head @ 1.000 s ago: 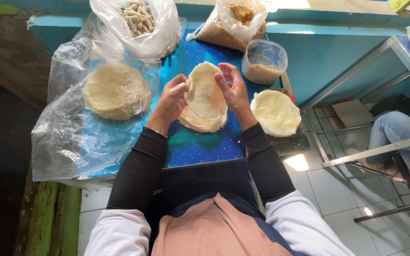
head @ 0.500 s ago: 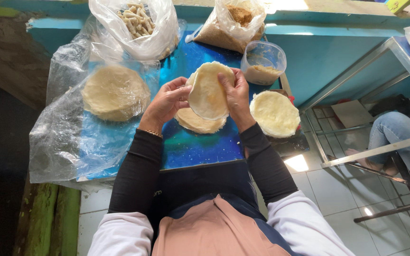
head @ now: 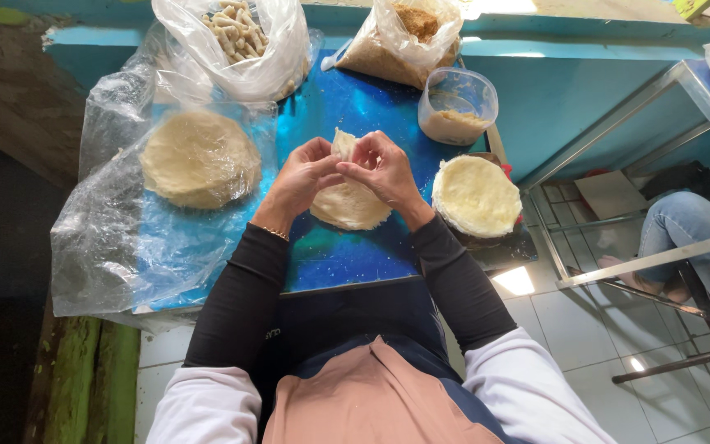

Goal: The person sits at a table and stretches thin translucent dough sheets by hand, peeling each thin layer from a dough ball and stacking the stretched sheets on a pile. They repeat the stretch-and-stack cycle with both hands, handling several dough balls and a container of filling or powder on the table.

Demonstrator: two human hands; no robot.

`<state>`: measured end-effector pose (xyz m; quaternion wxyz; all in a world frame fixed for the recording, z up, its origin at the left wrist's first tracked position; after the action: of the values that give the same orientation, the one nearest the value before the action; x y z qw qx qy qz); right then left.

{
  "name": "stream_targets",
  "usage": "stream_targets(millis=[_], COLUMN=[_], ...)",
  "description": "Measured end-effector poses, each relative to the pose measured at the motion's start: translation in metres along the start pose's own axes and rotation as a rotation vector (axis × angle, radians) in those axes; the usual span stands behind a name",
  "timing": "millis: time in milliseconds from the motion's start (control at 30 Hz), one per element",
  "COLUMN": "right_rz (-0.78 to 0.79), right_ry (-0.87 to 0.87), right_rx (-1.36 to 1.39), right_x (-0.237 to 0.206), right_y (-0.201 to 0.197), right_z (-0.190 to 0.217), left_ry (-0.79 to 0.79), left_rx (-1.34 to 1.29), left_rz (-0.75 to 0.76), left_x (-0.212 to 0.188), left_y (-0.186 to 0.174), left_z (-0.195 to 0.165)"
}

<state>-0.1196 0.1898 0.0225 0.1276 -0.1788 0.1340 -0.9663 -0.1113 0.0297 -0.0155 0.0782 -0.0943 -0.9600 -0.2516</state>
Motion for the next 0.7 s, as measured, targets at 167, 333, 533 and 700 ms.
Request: stream_targets(millis=[167,333,533,700], right_rz=[0.021,0.086,0.230,0.214], right_ry=[-0.015,0.019,0.257,0.348], right_rx=[-0.023,0.033,0.303,0.303], right_x=[0.000,0.003,0.012,0.009], right_y=[-0.005,-0.003,-0.003,-0.006], right_z=[0.009,-0.001,-0.030,-0.039], left_ry=[-0.031,-0.041,-0.044,-0.026], left_rx=[0.106,0.127,0.088,0.096], left_rz=[-0.045,-0.008,-0.040,-0.082], left_x=[-0.003,-0.005,-0.003,0.000], left_y=[0.000,0.004,-0.001,-0.009], left_z=[-0.003,-0.008,-0.005,0.000])
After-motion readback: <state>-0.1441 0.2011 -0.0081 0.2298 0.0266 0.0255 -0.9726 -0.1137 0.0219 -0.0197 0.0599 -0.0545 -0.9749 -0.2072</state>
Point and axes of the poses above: each hand's wrist, its own x-axis towards the middle knuckle, its own y-axis out of the palm, z = x × y, the point moved 7 cm from there along x, towards the middle knuckle, and after that the axes turned 12 degrees about y, right-handed, at the moved point
